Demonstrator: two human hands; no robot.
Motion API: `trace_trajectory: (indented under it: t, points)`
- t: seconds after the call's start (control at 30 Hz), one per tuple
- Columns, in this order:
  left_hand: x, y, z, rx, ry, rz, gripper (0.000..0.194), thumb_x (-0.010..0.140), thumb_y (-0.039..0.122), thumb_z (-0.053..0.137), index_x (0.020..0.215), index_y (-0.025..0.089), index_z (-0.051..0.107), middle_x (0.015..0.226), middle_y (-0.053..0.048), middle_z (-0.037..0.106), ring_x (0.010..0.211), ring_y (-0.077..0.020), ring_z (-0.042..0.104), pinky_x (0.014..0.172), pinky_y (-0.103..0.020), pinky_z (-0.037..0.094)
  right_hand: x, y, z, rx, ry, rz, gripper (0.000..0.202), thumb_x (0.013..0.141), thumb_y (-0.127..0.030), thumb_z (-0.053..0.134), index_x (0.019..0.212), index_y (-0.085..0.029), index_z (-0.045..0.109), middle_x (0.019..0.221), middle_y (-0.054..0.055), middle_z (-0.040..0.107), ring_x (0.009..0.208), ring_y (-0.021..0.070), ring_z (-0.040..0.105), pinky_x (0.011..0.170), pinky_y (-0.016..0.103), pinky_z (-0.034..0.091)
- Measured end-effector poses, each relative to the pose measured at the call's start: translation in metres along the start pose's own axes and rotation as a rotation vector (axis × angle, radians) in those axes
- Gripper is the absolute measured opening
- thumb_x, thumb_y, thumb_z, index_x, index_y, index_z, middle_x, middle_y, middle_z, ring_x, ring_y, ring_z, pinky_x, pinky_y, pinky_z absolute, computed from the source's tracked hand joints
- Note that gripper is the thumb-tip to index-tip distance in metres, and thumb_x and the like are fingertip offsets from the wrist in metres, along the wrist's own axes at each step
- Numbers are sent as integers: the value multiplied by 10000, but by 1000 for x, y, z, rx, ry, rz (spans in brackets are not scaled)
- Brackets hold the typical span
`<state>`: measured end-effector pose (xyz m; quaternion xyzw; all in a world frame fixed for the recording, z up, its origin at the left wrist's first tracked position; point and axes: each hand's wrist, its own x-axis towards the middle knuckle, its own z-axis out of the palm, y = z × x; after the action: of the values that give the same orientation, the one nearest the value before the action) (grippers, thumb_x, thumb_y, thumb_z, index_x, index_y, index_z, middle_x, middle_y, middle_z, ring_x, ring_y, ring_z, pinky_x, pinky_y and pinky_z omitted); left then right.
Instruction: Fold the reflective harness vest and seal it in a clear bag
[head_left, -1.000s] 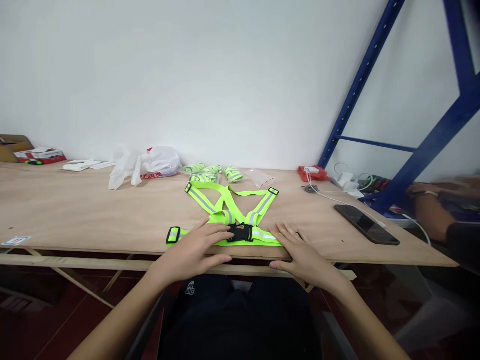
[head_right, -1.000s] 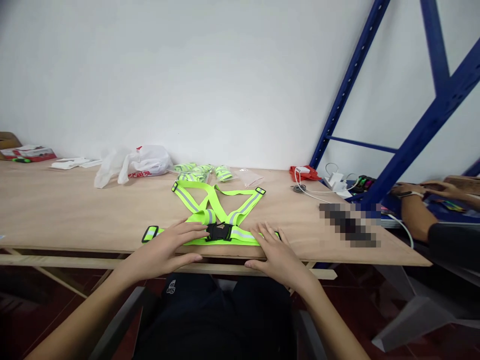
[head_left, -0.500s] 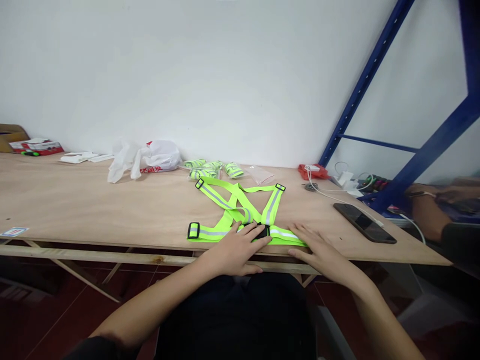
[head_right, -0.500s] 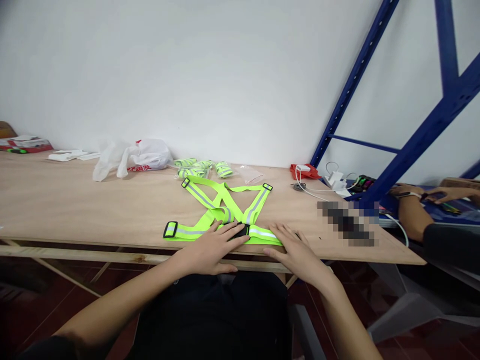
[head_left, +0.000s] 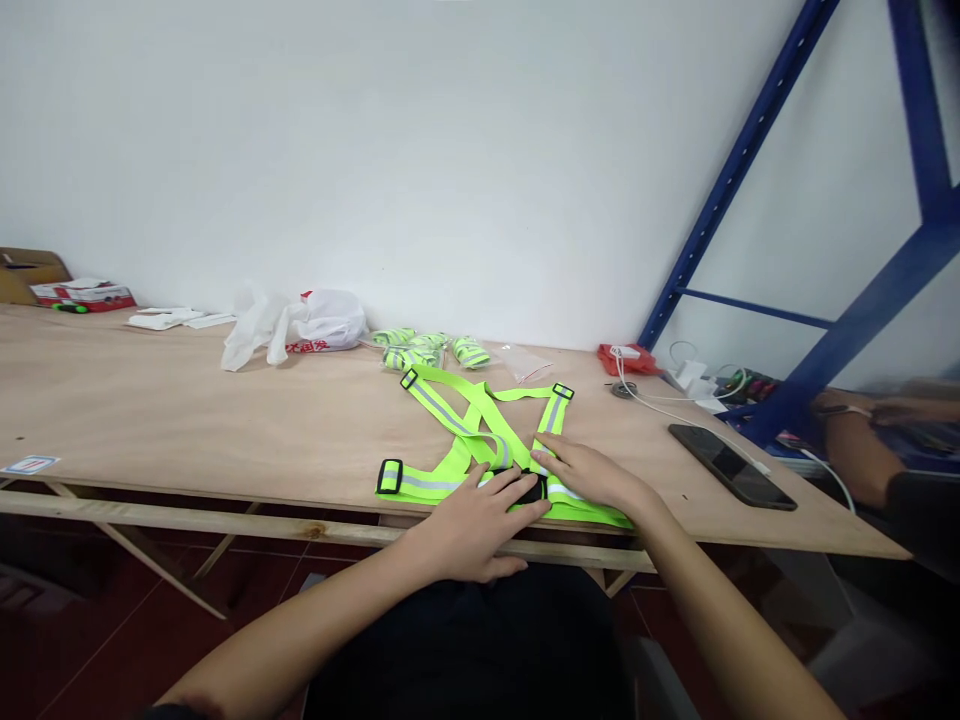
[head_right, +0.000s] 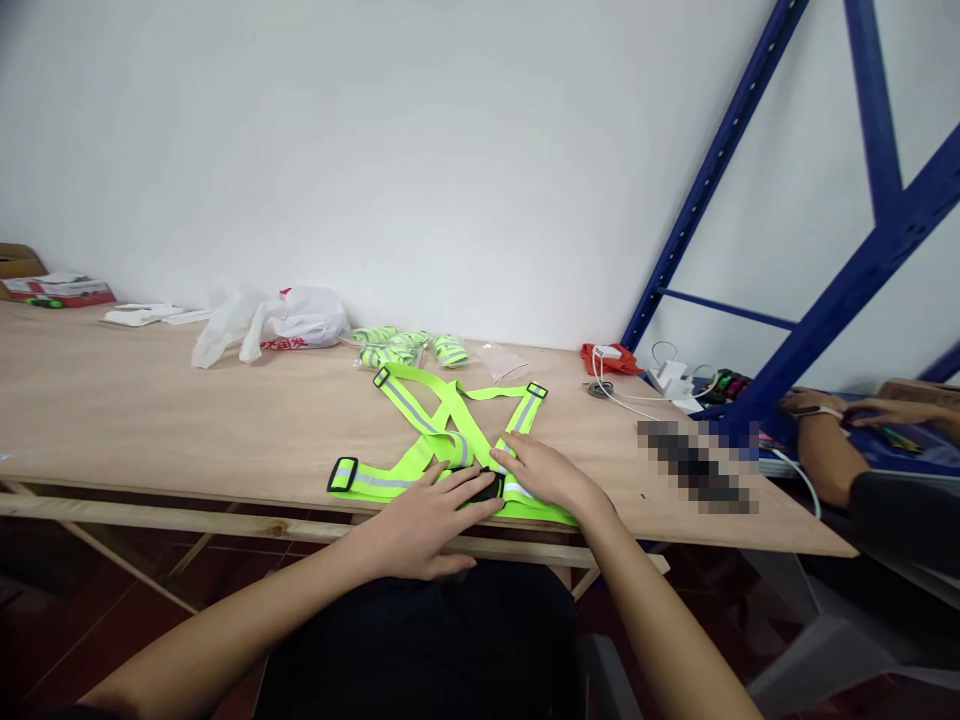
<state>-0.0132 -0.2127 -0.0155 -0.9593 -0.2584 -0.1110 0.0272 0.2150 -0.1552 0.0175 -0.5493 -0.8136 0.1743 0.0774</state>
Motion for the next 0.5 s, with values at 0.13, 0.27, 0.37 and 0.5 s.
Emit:
trace_trajectory:
  t: [0.13,0.27,0.37,0.5]
  points:
    - [0,-1,0,-8,2,25,690,934,517,543,1520,212,345,1600,-152,333,1481,-312,296,1182,-514,242,4,5,-2,38,-38,-3,743,946,-656,342,1502,-175,448,1563,99,414,1446,303,385,1209,446,278]
    - [0,-2,0,-26,4,18,684,935,517,541,1521,222,348,1599,-151,335,1480,-303,301,1190,-517,223,10,8,-2,42,-87,-16,832,905,-693,430,1538,-157,382,1597,113,342,1473,303,332,1225,452,238]
    - [0,-1,-1,-33,1,18,693,929,517,550,1521,222,345,1598,-148,339,1478,-304,305,1188,-526,229,20,9,-5,42,-129,-39,887,877,-730,453,1554,-166,351,1614,111,303,1484,304,304,1229,453,230]
    - [-1,-1,-2,-35,-1,25,697,930,511,550,1523,212,337,1601,-149,334,1478,-312,302,1183,-536,241,38,14,-12,24,-214,-62,980,846,-779,457,1565,-128,313,1625,131,260,1492,313,279,1231,438,225]
